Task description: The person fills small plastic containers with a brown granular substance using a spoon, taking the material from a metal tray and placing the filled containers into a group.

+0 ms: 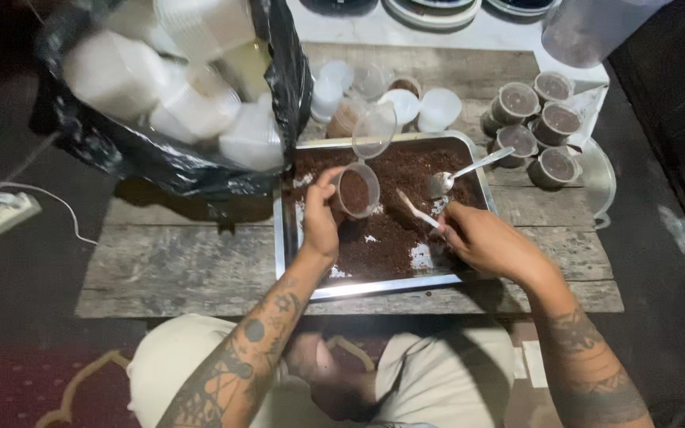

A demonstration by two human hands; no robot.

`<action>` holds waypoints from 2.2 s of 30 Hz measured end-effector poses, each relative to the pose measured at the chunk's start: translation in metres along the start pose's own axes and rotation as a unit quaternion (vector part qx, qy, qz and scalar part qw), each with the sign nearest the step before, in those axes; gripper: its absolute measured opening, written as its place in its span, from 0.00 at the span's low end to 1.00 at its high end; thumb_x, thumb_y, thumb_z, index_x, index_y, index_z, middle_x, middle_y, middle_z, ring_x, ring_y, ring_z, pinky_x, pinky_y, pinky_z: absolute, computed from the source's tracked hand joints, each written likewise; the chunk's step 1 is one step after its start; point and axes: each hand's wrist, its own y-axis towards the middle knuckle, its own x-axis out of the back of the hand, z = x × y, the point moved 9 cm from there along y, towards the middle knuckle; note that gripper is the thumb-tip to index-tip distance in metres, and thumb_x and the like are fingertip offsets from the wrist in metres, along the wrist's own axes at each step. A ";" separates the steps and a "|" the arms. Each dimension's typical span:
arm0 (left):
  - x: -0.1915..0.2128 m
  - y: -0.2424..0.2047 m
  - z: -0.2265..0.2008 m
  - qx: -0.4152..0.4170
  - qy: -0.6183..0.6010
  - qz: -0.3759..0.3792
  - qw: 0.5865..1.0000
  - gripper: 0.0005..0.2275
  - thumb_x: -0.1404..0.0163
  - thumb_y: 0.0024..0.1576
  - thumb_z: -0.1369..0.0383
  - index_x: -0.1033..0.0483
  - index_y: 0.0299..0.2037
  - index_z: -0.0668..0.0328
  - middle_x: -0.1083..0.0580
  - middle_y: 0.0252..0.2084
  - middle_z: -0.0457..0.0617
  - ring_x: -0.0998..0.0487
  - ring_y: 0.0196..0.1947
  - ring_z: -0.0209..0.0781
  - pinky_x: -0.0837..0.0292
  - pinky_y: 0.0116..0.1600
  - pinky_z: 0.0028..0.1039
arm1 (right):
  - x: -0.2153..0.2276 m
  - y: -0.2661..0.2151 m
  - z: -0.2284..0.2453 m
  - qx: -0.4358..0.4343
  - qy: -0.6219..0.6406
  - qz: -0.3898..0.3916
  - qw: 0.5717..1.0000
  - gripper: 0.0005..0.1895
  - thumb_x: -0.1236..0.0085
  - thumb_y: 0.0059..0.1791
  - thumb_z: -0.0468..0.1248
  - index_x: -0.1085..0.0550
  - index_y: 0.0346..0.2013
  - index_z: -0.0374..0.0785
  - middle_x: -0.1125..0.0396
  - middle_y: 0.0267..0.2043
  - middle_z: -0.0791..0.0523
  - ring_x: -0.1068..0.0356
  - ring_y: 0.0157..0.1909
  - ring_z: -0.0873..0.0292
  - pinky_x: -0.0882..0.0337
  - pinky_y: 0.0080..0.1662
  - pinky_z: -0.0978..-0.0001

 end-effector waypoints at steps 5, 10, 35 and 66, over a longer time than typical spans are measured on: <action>0.013 -0.002 0.002 0.026 0.016 -0.007 1.000 0.23 0.63 0.53 0.57 0.27 0.55 0.56 0.26 0.37 0.55 0.27 0.33 0.46 0.34 0.34 0.28 | 0.015 0.021 0.007 -0.017 0.067 -0.046 0.996 0.16 0.60 0.56 0.43 0.30 0.50 0.36 0.26 0.40 0.37 0.26 0.46 0.31 0.29 0.47 0.38; 0.043 0.002 0.009 0.043 0.021 -0.043 0.998 0.24 0.62 0.51 0.57 0.28 0.56 0.54 0.26 0.39 0.56 0.27 0.33 0.48 0.33 0.31 0.30 | 0.015 0.056 -0.022 -0.043 0.016 -0.132 0.990 0.16 0.60 0.56 0.44 0.28 0.53 0.43 0.24 0.40 0.46 0.23 0.45 0.37 0.27 0.45 0.43; 0.027 -0.015 -0.022 -0.059 0.073 -0.031 0.995 0.24 0.63 0.50 0.62 0.27 0.56 0.59 0.33 0.49 0.53 0.33 0.49 0.44 0.31 0.55 0.30 | 0.025 0.012 0.070 0.039 -0.053 -0.066 0.996 0.20 0.50 0.49 0.38 0.22 0.55 0.51 0.23 0.41 0.46 0.23 0.46 0.38 0.24 0.48 0.44; 0.061 -0.019 -0.035 -0.070 -0.051 -0.214 0.973 0.19 0.59 0.61 0.49 0.25 0.31 0.53 0.26 0.24 0.52 0.30 0.19 0.43 0.37 0.23 0.27 | -0.012 0.067 0.099 0.145 -0.160 -0.010 0.976 0.10 0.46 0.44 0.41 0.19 0.34 0.44 0.24 0.35 0.48 0.23 0.43 0.40 0.22 0.45 0.43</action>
